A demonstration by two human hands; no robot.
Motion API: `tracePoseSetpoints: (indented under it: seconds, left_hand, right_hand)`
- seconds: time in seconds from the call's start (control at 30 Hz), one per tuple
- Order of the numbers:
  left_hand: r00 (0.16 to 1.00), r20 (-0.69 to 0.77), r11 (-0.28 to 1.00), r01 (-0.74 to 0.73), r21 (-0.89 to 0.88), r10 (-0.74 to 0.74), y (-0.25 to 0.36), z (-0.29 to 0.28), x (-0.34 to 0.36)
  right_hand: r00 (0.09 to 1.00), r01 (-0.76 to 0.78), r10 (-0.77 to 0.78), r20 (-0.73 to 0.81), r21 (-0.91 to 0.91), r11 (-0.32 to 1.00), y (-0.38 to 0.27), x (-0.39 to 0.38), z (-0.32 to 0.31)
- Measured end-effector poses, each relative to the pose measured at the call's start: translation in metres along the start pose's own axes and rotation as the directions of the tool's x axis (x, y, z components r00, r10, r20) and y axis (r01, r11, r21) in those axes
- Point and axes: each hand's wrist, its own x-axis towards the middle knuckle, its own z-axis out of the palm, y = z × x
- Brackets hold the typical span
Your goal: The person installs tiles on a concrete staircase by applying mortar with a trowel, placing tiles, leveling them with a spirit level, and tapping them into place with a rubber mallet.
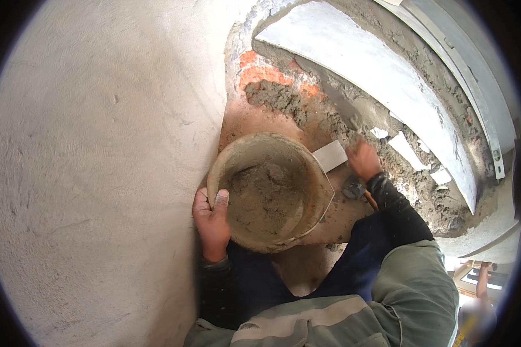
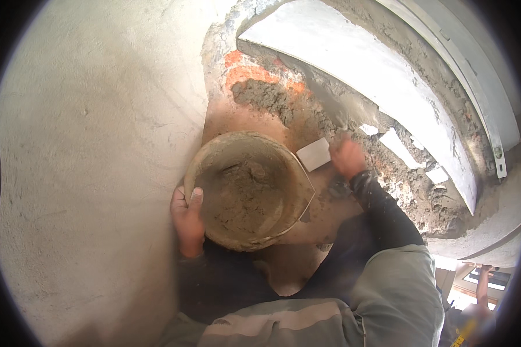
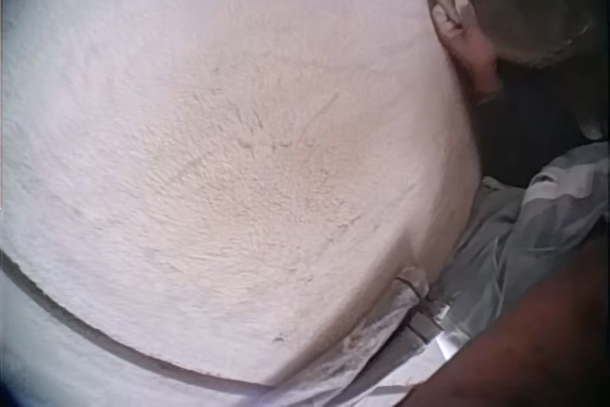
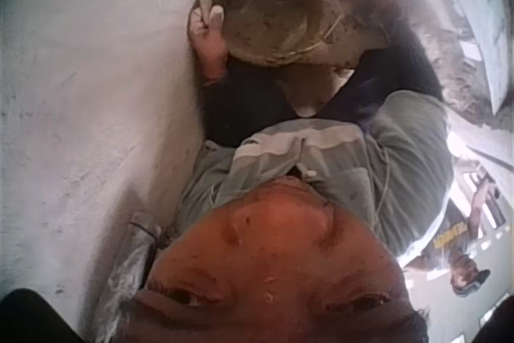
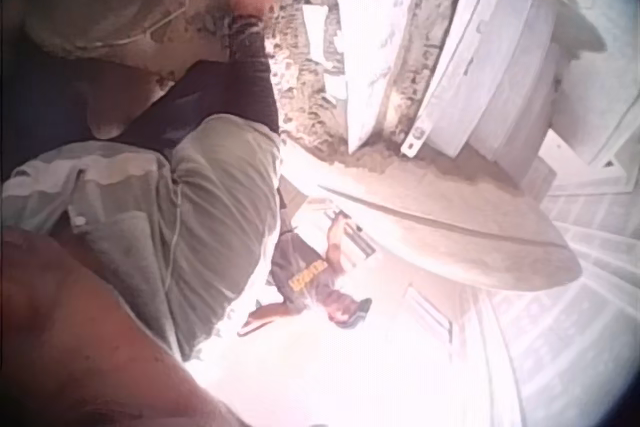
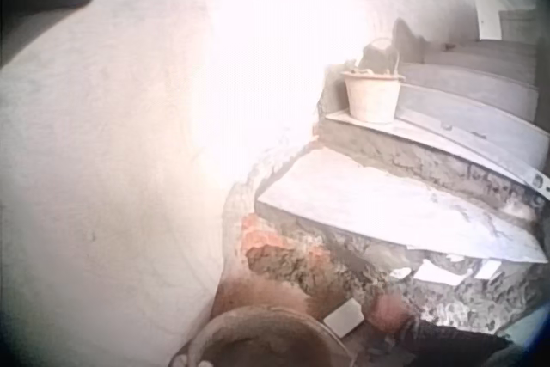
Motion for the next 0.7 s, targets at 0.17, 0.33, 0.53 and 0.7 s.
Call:
tracePoseSetpoints:
  seconds: [0.17,0.33,0.53,0.7]
  left_hand:
    - [1.0,0.003,1.0,0.015,-0.027,-0.015,-0.005,-0.001,0.0]
    - [1.0,0.013,1.0,0.011,-0.007,-0.011,-0.005,-0.002,0.003]
    - [1.0,-0.018,1.0,0.014,-0.016,-0.015,-0.008,-0.001,0.001]
    - [1.0,0.022,1.0,-0.019,-0.005,0.019,-0.01,-0.004,0.001]
  right_hand:
    - [0.924,0.383,-0.382,0.028,-0.03,0.923,-0.057,0.035,0.005]
    - [0.876,0.453,-0.473,-0.095,-0.172,0.874,-0.094,0.113,0.03]
    - [0.888,0.408,-0.446,-0.112,-0.257,0.876,-0.107,0.137,0.042]
    - [0.888,0.46,-0.439,0.14,-0.312,0.831,-0.079,0.122,0.044]
